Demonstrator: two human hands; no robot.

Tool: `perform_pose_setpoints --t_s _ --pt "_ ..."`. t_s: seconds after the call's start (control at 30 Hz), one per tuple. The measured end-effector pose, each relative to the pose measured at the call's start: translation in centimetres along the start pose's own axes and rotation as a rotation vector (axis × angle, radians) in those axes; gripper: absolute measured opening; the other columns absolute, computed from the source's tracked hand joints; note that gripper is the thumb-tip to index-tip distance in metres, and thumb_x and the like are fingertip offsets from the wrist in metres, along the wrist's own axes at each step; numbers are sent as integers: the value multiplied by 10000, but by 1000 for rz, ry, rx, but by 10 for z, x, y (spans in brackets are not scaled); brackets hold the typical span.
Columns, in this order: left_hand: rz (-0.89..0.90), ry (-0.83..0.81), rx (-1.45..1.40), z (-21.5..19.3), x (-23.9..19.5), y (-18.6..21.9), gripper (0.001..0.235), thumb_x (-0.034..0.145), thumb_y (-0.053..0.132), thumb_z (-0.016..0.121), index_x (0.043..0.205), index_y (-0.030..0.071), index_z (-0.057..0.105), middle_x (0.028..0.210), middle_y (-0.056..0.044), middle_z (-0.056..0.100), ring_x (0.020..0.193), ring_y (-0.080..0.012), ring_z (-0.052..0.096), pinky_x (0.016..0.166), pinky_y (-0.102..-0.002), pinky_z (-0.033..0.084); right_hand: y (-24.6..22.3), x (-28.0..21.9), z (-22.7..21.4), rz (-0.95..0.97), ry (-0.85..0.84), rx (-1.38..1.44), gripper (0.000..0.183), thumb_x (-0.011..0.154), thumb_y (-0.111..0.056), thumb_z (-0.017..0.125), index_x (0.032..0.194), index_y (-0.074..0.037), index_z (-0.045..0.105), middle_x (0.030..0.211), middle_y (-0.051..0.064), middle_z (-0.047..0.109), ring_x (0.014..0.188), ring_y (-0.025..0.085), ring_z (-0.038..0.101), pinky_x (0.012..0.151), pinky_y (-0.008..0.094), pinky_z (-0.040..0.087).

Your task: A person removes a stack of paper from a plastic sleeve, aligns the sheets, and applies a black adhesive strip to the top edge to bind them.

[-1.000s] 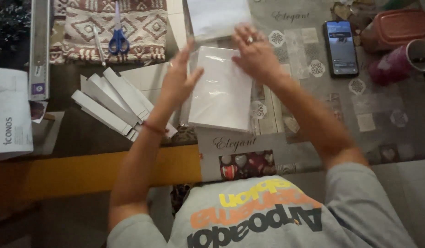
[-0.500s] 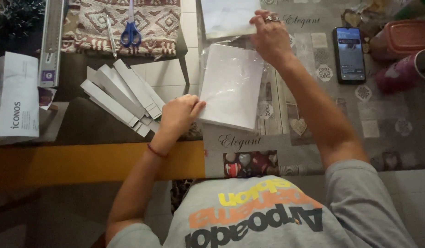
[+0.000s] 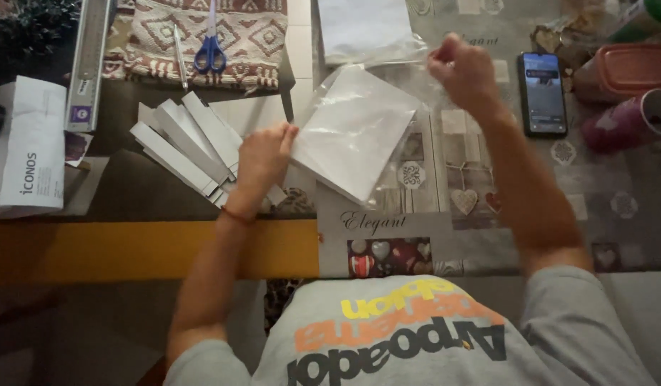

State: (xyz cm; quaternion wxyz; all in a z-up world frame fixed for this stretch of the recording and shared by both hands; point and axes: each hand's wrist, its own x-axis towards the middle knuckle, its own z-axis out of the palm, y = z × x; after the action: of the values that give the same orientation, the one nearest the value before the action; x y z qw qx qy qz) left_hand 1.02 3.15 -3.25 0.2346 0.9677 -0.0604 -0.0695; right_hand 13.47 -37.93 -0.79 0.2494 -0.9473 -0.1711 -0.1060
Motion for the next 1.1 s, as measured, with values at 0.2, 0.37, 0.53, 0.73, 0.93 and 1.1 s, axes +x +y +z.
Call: perform_pose_setpoints --t_s 0.2,0.37,0.53,0.73,0.93,1.1 --pt "62 209 93 10 42 -15 376 1213 366 512 987 113 674 765 -64 689 655 -250 696 550 -386 563 -34 -36 -58 362 -61 738 96 1101 -120 669 1074 -126 576 1038 62 798 886 171 794 778 247 648" --pt "-3 215 95 -7 25 -8 287 1161 412 600 1120 135 662 871 -47 716 664 -223 650 531 -352 509 -22 -45 -69 568 -142 1089 64 1156 -108 583 1199 -79 620 1036 108 755 819 171 755 807 274 702" --pt "-205 25 168 -21 3 -9 646 1142 686 439 1140 92 695 933 -182 777 883 -414 753 717 -528 576 -22 -42 -60 641 -400 914 208 1128 -63 535 1302 8 626 1194 217 723 761 168 670 692 269 643" --pt "-206 -104 16 -16 1 -3 696 1103 714 398 1206 117 742 1017 -157 781 963 -328 738 756 -485 570 -25 -18 -31 506 -387 575 238 1121 8 589 1232 -49 387 1288 191 714 985 223 720 811 233 650" --pt "-214 -73 -23 -10 13 1 734 1057 721 480 1440 110 615 1035 -152 772 978 -330 743 731 -478 588 -15 -22 -34 391 -414 701 505 1197 -494 483 1115 -31 668 998 106 764 873 184 751 836 272 658" --pt "-153 -66 -64 -5 19 4 282 1191 352 501 1215 168 714 767 22 629 553 -81 468 455 -194 359 -16 -28 -58 348 -559 643 338 1107 -339 593 1184 -41 733 1147 153 786 1003 296 752 1019 437 614"
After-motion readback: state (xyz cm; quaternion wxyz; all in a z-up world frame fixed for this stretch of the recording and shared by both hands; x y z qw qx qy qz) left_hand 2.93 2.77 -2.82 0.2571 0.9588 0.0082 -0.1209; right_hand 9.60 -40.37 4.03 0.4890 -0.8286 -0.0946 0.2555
